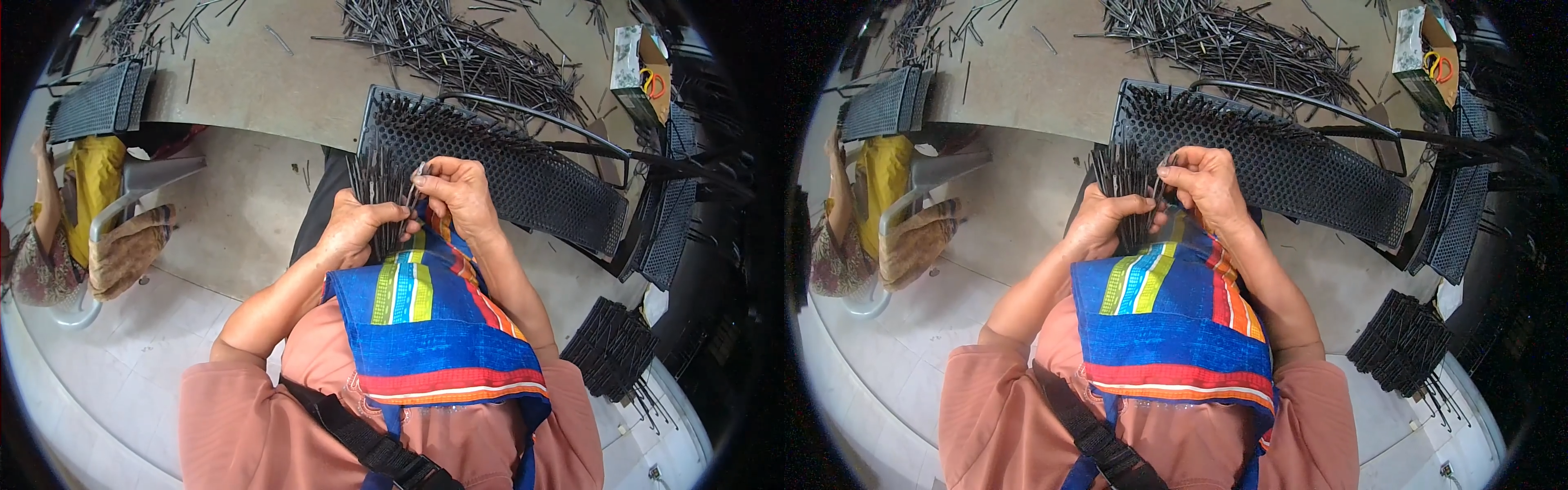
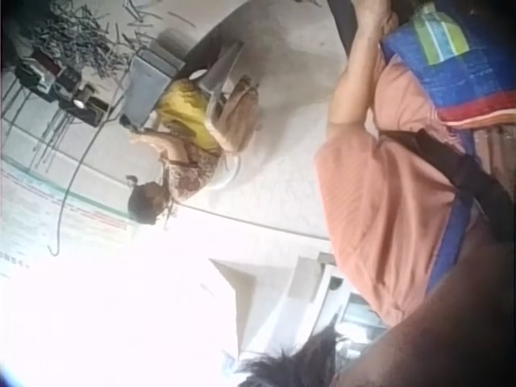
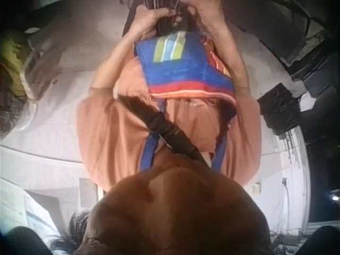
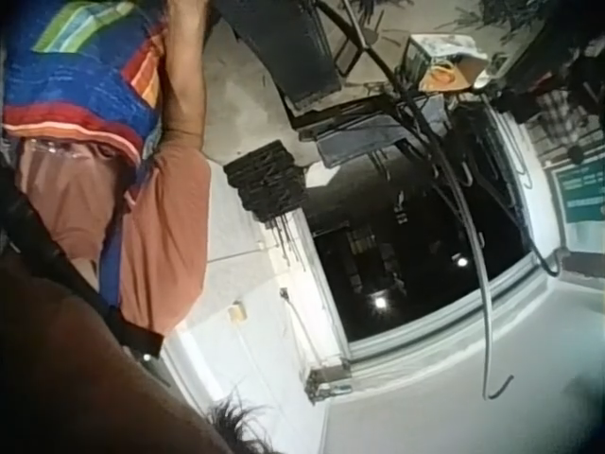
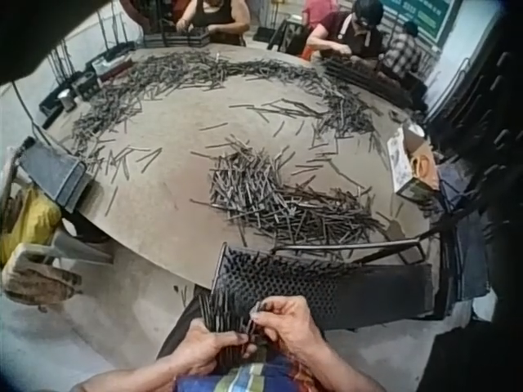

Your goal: Manually inserting metal rods into a perforated grid to assemble a radiator core.

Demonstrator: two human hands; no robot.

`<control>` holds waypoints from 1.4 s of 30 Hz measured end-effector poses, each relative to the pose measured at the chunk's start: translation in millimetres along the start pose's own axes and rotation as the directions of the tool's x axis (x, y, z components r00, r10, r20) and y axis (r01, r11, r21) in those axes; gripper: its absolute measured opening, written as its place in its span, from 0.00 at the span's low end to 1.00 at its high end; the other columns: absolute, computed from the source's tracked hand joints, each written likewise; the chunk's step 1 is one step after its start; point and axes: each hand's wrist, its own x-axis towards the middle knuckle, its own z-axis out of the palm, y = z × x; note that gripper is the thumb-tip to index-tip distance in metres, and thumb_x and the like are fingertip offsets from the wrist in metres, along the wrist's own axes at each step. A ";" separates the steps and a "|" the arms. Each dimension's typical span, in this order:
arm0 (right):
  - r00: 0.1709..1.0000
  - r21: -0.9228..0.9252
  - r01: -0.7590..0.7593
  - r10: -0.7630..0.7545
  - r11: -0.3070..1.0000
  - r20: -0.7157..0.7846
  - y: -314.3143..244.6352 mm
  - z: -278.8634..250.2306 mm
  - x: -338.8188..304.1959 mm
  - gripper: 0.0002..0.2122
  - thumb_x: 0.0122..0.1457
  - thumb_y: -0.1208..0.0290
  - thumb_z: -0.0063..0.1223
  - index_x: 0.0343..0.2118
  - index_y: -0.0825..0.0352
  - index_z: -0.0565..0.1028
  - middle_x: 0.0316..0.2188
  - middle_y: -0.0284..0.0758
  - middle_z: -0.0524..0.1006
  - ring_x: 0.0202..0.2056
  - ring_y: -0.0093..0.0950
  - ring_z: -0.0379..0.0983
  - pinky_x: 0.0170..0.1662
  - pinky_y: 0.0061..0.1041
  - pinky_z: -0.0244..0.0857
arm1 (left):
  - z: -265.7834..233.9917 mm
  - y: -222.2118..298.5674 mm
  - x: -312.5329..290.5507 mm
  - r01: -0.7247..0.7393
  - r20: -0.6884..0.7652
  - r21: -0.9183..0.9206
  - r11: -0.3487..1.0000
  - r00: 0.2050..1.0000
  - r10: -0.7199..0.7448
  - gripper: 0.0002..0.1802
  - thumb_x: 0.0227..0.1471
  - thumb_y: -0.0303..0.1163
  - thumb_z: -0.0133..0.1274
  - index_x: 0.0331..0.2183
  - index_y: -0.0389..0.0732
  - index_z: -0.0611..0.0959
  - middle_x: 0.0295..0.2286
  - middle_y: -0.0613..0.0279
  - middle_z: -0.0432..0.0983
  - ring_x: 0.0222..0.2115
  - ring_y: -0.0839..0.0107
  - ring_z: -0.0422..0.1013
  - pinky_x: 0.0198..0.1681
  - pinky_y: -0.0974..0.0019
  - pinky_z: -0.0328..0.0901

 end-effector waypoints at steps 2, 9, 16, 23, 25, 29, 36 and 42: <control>1.000 -0.011 0.009 -0.009 1.000 0.011 -0.1 0.8 -0.8 0.03 0.55 0.78 0.59 0.26 0.70 0.78 0.18 0.27 0.74 0.12 0.11 0.61 0.15 0.12 0.49 | -1.1 -3.9 0.4 -0.017 0.016 0.021 1.000 1.000 0.017 0.09 0.46 0.15 0.55 0.34 0.28 0.81 0.27 0.51 0.79 0.23 0.66 0.77 0.24 0.68 0.73; 0.942 -0.048 0.287 -0.291 0.957 -0.167 -6.4 -8.0 -4.6 0.02 0.55 0.78 0.59 0.30 0.71 0.78 0.17 0.27 0.73 0.14 0.13 0.63 0.18 0.13 0.54 | -4.0 -7.0 1.9 -0.093 -0.128 0.048 0.994 0.987 0.099 0.06 0.45 0.14 0.55 0.30 0.29 0.80 0.26 0.52 0.79 0.23 0.67 0.77 0.24 0.67 0.73; 0.638 -0.431 0.633 -0.748 0.643 -0.181 -21.0 -18.7 15.4 0.03 0.56 0.82 0.57 0.33 0.72 0.78 0.26 0.28 0.74 0.19 0.12 0.64 0.22 0.12 0.57 | 6.6 -6.9 0.8 -0.093 -0.087 -0.010 0.996 0.992 0.092 0.04 0.46 0.15 0.55 0.29 0.28 0.80 0.26 0.51 0.79 0.22 0.66 0.77 0.25 0.67 0.74; 0.578 -0.559 0.651 -0.813 0.514 -0.074 -20.1 -23.5 20.0 0.03 0.55 0.81 0.58 0.32 0.71 0.79 0.29 0.30 0.76 0.20 0.12 0.65 0.22 0.12 0.58 | 11.0 0.3 3.6 -0.008 -0.078 0.008 1.000 0.997 0.008 0.04 0.45 0.15 0.55 0.29 0.27 0.80 0.25 0.50 0.79 0.22 0.66 0.77 0.24 0.67 0.74; 0.573 -0.608 0.639 -0.819 0.472 -0.033 -20.2 -25.0 22.0 0.03 0.54 0.82 0.59 0.32 0.71 0.79 0.28 0.31 0.76 0.20 0.13 0.65 0.22 0.13 0.58 | 11.2 0.4 4.1 0.002 -0.090 0.014 1.000 0.996 -0.001 0.04 0.45 0.15 0.56 0.29 0.27 0.80 0.24 0.50 0.79 0.21 0.66 0.77 0.24 0.67 0.74; 0.484 -0.712 0.643 -0.870 0.281 0.093 -19.1 -25.7 26.1 0.05 0.51 0.83 0.60 0.32 0.72 0.79 0.25 0.33 0.75 0.20 0.16 0.66 0.22 0.16 0.59 | 12.9 0.7 4.0 -0.041 -0.077 0.019 0.999 0.996 0.043 0.04 0.43 0.14 0.57 0.27 0.27 0.80 0.24 0.51 0.78 0.20 0.67 0.76 0.23 0.69 0.73; 0.542 -0.740 0.586 -0.838 0.329 0.057 -22.6 -14.2 25.8 0.07 0.48 0.84 0.61 0.31 0.70 0.80 0.23 0.33 0.76 0.21 0.19 0.69 0.24 0.18 0.61 | 12.8 -0.7 4.4 -0.016 -0.078 0.017 1.000 0.997 0.018 0.05 0.42 0.14 0.57 0.27 0.27 0.80 0.24 0.51 0.78 0.20 0.66 0.76 0.22 0.68 0.72; 0.584 -0.822 0.484 -0.810 0.299 0.049 -26.9 -10.4 23.1 0.05 0.50 0.81 0.61 0.30 0.72 0.80 0.23 0.33 0.77 0.21 0.18 0.71 0.25 0.18 0.63 | 13.6 -0.4 4.5 0.009 -0.067 -0.043 0.999 0.998 -0.012 0.06 0.43 0.14 0.56 0.29 0.27 0.80 0.24 0.51 0.78 0.21 0.65 0.77 0.24 0.68 0.73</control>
